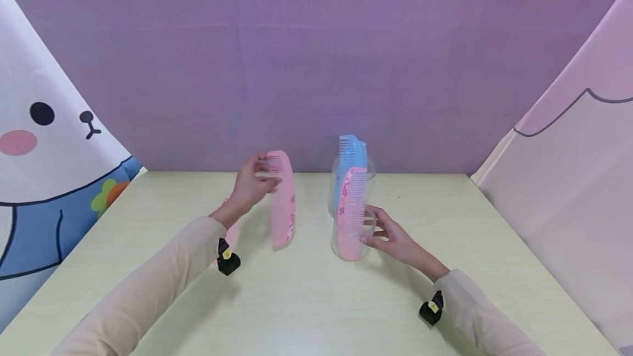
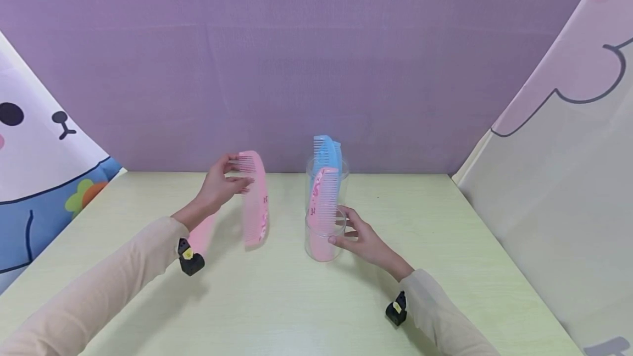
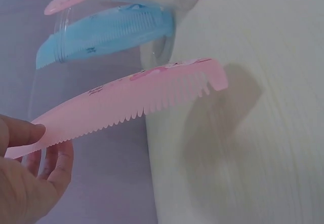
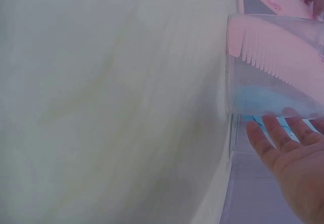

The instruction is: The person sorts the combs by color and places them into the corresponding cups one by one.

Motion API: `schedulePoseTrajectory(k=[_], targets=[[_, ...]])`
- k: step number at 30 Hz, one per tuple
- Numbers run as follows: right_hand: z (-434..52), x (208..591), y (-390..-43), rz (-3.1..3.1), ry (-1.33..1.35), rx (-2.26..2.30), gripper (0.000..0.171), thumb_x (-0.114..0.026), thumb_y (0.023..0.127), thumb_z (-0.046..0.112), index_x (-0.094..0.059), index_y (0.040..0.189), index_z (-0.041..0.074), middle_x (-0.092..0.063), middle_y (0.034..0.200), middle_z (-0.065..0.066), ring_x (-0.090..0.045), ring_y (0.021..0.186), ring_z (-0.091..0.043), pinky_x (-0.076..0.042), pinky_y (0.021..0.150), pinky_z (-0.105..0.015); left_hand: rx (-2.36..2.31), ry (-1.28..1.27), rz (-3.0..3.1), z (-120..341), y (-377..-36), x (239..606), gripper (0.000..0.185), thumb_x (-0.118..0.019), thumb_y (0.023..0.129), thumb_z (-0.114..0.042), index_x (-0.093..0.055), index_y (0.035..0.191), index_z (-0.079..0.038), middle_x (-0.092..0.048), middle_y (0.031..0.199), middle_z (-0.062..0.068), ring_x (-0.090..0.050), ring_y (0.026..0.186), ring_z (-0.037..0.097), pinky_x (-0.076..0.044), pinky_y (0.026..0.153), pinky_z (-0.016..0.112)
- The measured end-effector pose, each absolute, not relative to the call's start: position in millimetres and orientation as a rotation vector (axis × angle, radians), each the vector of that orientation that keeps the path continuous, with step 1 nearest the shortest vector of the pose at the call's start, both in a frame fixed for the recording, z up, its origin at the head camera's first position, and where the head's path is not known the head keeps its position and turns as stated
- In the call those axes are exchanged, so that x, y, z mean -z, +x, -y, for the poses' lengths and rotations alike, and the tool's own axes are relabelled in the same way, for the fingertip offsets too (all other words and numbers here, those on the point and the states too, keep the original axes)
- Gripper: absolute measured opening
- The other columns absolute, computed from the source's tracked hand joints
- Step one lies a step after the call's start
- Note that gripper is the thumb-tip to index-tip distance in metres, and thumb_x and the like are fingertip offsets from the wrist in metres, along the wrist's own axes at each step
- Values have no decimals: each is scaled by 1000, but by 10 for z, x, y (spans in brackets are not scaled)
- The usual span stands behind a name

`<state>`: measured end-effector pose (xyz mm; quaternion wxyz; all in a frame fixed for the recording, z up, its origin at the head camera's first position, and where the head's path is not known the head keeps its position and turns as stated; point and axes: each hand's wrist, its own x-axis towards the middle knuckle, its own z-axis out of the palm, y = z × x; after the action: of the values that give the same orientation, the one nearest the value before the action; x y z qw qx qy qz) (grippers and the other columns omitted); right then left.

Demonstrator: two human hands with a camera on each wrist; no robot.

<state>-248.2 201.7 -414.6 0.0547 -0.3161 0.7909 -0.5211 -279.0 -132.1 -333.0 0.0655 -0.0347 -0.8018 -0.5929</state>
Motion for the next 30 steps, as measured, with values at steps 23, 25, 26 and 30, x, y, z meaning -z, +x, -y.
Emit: schedulePoseTrajectory(k=[23,25,26,30], targets=[[-2013,4149,-2480,-2404,-971,1586,64,-62,86,13,-27,140,11,-38,139,-18,-43,121,-42,-43,91,-52,1843,-357,1918,937,-2602,2835,51,-61,76,11,-41,121,0,-54,111,16,-61,79,17,-54,69,20],[-2013,4146,-2478,-2407,-971,1586,64,-62,86,13,-27,140,11,-38,138,-18,-43,121,-42,-43,91,-52,1873,-382,1872,884,-2580,2806,51,-61,76,13,-40,121,1,-54,109,16,-61,79,16,-54,69,20],[-2012,4143,-2476,-2408,-971,1585,64,-62,86,13,-27,140,11,-38,139,-17,-43,121,-42,-43,91,-51,1896,-394,1850,858,-2572,2799,51,-61,76,13,-40,120,1,-54,109,15,-60,80,17,-54,69,20],[-2013,4140,-2475,-2410,-989,1585,64,-61,86,11,-27,140,10,-39,138,-19,-43,120,-43,-44,90,-51,1953,-447,1780,749,-2560,2797,50,-62,76,12,-40,119,1,-53,106,14,-60,79,16,-54,68,21]])
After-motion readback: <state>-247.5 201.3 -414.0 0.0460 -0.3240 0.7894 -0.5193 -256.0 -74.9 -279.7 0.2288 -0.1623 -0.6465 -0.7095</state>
